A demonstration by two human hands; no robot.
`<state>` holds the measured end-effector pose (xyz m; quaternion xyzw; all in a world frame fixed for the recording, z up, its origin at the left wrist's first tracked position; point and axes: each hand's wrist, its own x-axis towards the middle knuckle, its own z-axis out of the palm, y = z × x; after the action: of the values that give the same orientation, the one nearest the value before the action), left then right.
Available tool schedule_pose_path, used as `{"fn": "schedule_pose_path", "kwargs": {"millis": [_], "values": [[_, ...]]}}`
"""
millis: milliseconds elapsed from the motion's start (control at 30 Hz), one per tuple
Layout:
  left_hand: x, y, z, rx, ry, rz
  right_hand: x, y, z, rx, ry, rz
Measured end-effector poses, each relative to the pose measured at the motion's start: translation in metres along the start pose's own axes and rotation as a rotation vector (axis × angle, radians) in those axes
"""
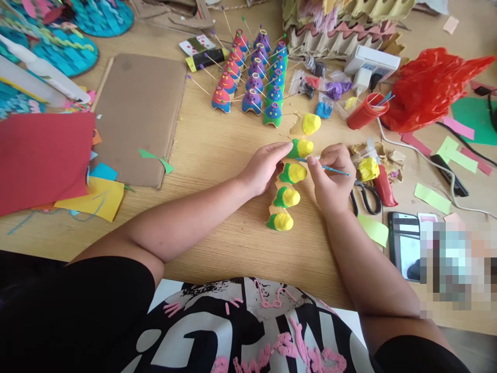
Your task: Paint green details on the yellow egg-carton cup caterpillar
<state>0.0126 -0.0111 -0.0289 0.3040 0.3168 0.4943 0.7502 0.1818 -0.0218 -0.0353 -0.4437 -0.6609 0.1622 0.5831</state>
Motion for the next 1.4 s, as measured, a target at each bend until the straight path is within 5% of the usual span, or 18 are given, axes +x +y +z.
{"fn": "schedule_pose_path", "kwargs": {"millis": [200,533,733,867,1000,1100,1400], "values": [[-0.002,0.003,0.005,-0.106,0.073,-0.070,0.001,0.001,0.003,0.131,0.025,0.076],[0.002,0.006,0.002,-0.180,0.094,-0.137,0.016,0.002,-0.003,0.882,0.125,0.690],[0.000,0.013,0.004,-0.230,0.034,-0.229,0.017,0.005,-0.002,1.082,0.154,0.886],[0.001,0.015,0.000,-0.244,-0.034,-0.360,0.015,0.006,-0.002,1.169,0.137,0.916],[0.004,0.011,-0.007,-0.298,0.020,-0.257,0.016,0.009,-0.002,1.180,0.140,0.918],[0.008,0.008,-0.010,-0.275,-0.056,-0.321,0.017,0.013,-0.001,1.145,0.161,0.910],[0.006,0.013,-0.007,-0.193,-0.044,-0.372,0.008,0.015,0.015,0.769,0.017,0.730]]}}
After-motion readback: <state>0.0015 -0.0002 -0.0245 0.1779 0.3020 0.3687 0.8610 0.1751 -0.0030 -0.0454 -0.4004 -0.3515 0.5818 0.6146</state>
